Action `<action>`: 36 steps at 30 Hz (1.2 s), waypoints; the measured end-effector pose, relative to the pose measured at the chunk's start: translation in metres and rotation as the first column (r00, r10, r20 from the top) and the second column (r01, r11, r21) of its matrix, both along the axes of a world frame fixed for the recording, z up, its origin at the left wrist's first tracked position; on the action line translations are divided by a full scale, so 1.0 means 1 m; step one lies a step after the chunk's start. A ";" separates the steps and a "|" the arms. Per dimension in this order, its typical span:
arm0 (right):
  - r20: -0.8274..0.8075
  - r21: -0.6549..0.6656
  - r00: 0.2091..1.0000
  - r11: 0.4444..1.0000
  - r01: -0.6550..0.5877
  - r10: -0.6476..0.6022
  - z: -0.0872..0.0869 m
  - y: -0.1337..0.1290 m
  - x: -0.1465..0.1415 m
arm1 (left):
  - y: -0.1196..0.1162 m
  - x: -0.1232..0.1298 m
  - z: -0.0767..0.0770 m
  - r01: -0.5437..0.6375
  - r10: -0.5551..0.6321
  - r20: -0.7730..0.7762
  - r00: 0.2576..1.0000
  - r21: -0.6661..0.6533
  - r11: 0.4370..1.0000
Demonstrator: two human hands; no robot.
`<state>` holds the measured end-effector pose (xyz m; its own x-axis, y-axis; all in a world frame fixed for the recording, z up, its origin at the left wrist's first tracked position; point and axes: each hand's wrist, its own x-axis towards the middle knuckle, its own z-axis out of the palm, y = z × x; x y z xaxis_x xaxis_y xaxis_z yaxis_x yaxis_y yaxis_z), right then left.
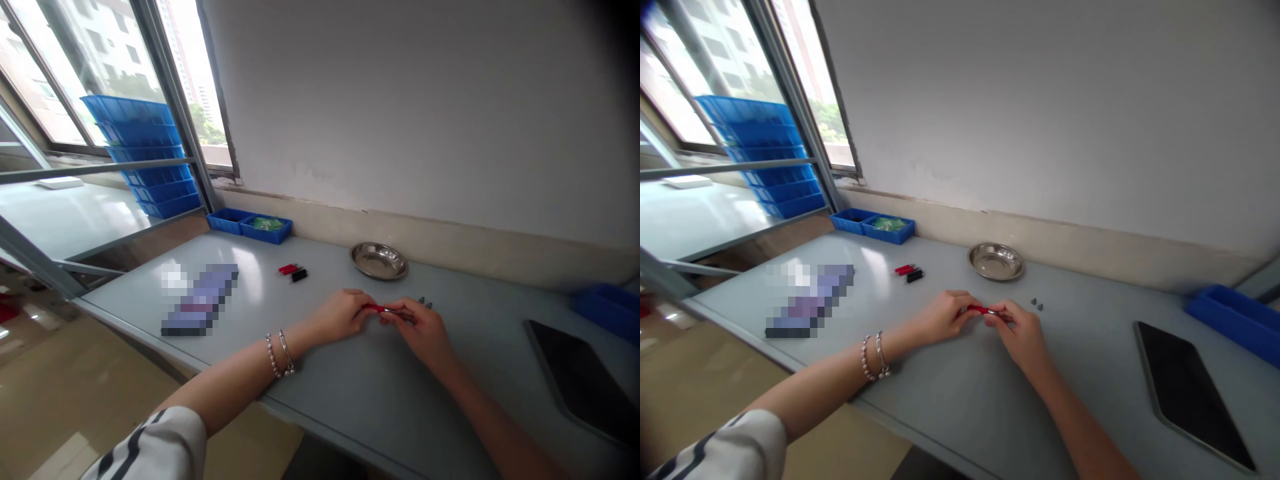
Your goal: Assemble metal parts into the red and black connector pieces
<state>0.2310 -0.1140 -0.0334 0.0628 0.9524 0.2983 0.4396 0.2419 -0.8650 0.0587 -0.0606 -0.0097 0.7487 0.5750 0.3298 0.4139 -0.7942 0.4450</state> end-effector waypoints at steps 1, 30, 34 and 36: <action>0.001 -0.012 1.000 1.000 0.005 -0.005 0.000 0.000 0.000 | 0.000 0.000 0.000 -0.002 0.002 -0.001 1.000 0.006 1.000; 0.274 0.071 0.962 0.997 -0.007 -0.013 0.008 -0.003 -0.003 | 0.001 -0.001 -0.002 -0.026 0.024 0.021 0.999 0.064 0.998; 0.325 0.096 0.945 0.995 -0.010 -0.022 0.010 -0.002 -0.003 | 0.001 -0.001 -0.002 -0.017 0.015 0.022 1.000 0.072 0.997; 0.349 0.097 0.937 0.995 -0.017 -0.018 0.010 -0.002 -0.003 | 0.000 -0.001 -0.003 -0.015 0.014 0.017 1.000 0.079 0.997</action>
